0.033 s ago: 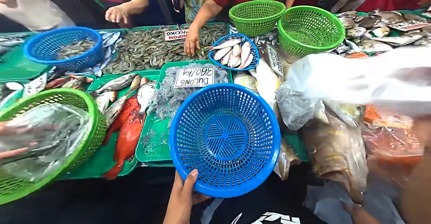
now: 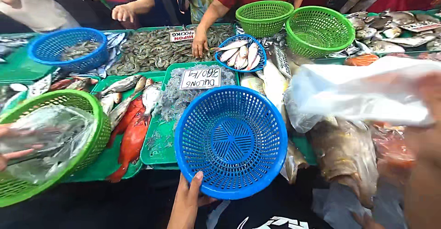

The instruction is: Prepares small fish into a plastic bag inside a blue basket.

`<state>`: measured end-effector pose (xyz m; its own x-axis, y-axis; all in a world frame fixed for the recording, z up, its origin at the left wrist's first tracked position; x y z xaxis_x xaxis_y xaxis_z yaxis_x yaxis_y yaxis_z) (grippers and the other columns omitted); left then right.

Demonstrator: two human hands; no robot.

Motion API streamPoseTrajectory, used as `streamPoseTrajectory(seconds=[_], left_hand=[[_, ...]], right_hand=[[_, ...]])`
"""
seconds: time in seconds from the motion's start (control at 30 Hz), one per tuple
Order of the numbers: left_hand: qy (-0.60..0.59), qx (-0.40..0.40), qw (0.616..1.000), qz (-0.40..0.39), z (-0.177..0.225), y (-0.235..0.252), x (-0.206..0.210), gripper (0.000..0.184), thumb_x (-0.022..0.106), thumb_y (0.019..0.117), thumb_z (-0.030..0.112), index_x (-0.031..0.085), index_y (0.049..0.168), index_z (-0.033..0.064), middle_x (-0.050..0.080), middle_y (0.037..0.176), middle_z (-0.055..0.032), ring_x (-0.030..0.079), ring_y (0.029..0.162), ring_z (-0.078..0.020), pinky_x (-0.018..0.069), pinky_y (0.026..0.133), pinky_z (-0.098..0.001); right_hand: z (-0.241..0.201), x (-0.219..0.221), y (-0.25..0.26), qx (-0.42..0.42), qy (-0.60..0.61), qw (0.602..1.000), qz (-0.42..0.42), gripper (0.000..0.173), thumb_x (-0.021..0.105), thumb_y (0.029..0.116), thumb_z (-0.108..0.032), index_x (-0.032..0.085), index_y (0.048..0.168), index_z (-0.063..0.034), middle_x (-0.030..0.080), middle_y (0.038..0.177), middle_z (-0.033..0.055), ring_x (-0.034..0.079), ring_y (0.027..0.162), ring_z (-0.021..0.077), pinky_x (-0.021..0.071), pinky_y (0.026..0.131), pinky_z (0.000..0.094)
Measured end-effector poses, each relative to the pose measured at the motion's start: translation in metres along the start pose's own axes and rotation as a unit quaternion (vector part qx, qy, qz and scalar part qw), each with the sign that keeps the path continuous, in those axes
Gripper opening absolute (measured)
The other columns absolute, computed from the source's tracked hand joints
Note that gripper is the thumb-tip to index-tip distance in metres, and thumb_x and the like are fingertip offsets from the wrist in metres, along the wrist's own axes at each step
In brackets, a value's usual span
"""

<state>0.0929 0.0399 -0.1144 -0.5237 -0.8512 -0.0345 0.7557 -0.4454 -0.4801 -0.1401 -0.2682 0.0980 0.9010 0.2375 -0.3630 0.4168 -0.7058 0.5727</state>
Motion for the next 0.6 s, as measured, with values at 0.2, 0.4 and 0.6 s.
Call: streamPoseTrajectory(seconds=[0.2,0.4,0.6], left_hand=[[0.201,0.371,0.888,0.183,0.065,-0.029,-0.025,0.084,0.070,0.0912,0.031,0.030,0.152,-0.0117,0.042,0.144,-0.0361,0.053,0.124,-0.0326,0.0497,0.096,-0.0426],[0.267,0.507,0.819,-0.009,0.160,-0.051,0.045,0.064,0.043,0.1041,0.058,0.059,0.139,0.0062,0.061,0.136,-0.0144,0.056,0.128,-0.0223,0.0473,0.105,-0.0412],[0.313,0.207,0.844,-0.383,0.149,0.014,0.114,0.051,0.043,0.1083,0.042,0.062,0.128,-0.0004,0.065,0.117,-0.0108,0.063,0.106,-0.0150,0.0512,0.096,-0.0368]], right_hand=[[0.034,0.073,-0.043,0.045,0.097,0.994,-0.036,0.017,0.059,0.1023,-0.028,0.059,0.087,-0.0197,0.058,0.077,-0.0209,0.056,0.070,-0.0127,0.0502,0.065,0.0085],[0.019,0.100,-0.062,-0.063,0.127,0.987,-0.080,0.028,0.055,0.1059,-0.031,0.068,0.090,-0.0120,0.066,0.083,-0.0166,0.060,0.080,-0.0143,0.0518,0.074,0.0075],[0.001,0.091,-0.068,-0.168,0.124,0.976,-0.054,0.013,0.065,0.1010,-0.031,0.070,0.102,-0.0196,0.069,0.095,-0.0162,0.062,0.092,-0.0107,0.0528,0.084,0.0102]])
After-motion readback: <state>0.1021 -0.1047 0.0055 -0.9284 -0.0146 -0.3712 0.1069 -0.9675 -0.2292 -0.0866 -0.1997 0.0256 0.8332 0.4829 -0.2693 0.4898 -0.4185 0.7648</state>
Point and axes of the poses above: each hand's wrist, its own y-axis towards the middle knuckle, its own x-axis out of the palm, z = x × y, the point moved 8 cm from there along y, towards the middle knuckle
